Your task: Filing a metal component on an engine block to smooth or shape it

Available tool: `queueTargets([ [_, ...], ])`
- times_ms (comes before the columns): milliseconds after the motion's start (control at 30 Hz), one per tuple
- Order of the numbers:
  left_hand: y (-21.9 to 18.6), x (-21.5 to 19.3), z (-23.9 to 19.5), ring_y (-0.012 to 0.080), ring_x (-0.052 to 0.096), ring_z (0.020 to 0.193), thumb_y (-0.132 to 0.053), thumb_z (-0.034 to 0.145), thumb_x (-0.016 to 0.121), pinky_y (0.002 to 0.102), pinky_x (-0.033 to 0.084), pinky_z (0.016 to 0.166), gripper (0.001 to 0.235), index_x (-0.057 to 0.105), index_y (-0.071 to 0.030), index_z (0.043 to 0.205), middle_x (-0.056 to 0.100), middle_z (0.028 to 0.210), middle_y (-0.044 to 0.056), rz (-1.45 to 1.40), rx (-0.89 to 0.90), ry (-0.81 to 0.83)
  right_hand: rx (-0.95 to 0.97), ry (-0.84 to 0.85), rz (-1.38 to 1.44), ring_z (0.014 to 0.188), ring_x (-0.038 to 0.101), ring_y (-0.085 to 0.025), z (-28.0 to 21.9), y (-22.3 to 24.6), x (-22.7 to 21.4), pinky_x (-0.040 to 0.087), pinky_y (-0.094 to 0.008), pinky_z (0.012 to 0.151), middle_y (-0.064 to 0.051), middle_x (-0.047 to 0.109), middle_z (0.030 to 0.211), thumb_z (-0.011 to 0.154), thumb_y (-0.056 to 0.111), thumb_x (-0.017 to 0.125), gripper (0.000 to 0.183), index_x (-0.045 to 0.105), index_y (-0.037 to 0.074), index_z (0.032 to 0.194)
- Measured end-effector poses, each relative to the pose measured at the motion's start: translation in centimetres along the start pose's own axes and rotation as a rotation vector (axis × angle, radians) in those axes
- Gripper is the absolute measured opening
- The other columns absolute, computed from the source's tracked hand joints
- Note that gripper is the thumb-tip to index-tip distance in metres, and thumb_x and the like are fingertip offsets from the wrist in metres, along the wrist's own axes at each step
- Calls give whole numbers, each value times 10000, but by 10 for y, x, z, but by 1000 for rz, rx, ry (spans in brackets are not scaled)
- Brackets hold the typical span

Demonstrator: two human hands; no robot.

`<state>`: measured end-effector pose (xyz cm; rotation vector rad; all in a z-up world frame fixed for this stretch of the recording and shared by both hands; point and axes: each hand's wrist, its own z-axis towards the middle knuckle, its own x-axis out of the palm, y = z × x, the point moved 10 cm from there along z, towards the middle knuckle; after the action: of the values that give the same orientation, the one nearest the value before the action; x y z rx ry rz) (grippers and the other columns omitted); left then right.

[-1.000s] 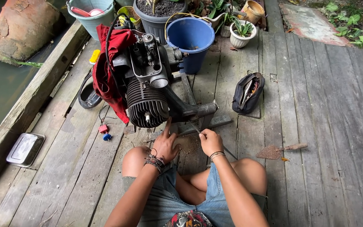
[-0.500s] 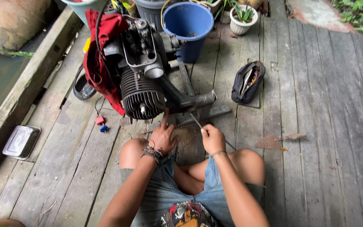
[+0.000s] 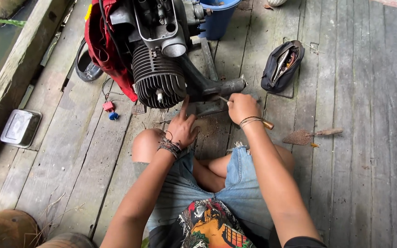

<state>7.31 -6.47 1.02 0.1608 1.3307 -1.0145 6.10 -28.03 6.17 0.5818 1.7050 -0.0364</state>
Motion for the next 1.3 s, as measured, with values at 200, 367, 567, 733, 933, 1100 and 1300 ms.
queueTargets([
  [200, -2, -10, -3, 445, 707, 930, -223, 813, 752, 530, 585, 807, 303, 607, -113, 1055, 259, 1603, 240, -54, 27, -33, -135, 116, 98, 1100, 697, -465, -3, 2, 22, 561, -575, 974, -206, 781, 1065, 944, 241, 638, 252, 799, 94, 1068],
  [367, -4, -9, -2, 471, 706, 986, -220, 806, 764, 534, 591, 837, 299, 618, -107, 1041, 257, 1608, 257, -58, 27, -26, -61, 36, 91, 1055, 721, -409, -1, -16, 31, 581, -545, 925, -149, 784, 1034, 983, 260, 609, 262, 790, 133, 1124],
  [567, 0, -8, -2, 473, 708, 972, -215, 803, 769, 532, 598, 835, 312, 621, -112, 1058, 240, 1618, 251, -60, 19, -17, -15, 46, 177, 1009, 741, -375, -12, -19, 39, 609, -514, 869, -113, 791, 955, 952, 268, 630, 230, 787, 158, 1080],
  [733, -6, -15, -1, 483, 704, 934, -205, 798, 772, 557, 592, 819, 318, 611, -102, 1053, 231, 1621, 251, -77, 31, -26, -5, -16, 296, 1029, 730, -398, -18, -24, 57, 596, -533, 878, -136, 788, 962, 952, 256, 635, 216, 784, 160, 1076],
  [933, -5, -11, -1, 466, 714, 945, -208, 800, 779, 532, 603, 812, 302, 625, -106, 1039, 244, 1614, 257, -69, 24, -19, 134, -77, 247, 1034, 735, -326, -20, -45, 60, 603, -488, 902, -68, 792, 954, 962, 354, 614, 225, 775, 268, 1095],
  [1100, -1, -8, -1, 453, 714, 936, -218, 803, 780, 525, 597, 806, 302, 617, -106, 1031, 240, 1616, 250, -57, 22, -16, 69, -102, 425, 890, 754, -318, -22, -38, 72, 599, -484, 786, -57, 764, 758, 946, 281, 634, 179, 781, 198, 1004],
  [1300, -2, -11, -1, 441, 718, 934, -219, 819, 767, 528, 592, 828, 287, 610, -100, 1028, 248, 1617, 250, -51, -7, 10, 30, -75, 439, 933, 757, -338, -21, -22, 78, 602, -478, 793, -95, 788, 843, 919, 254, 680, 180, 798, 165, 1021],
])
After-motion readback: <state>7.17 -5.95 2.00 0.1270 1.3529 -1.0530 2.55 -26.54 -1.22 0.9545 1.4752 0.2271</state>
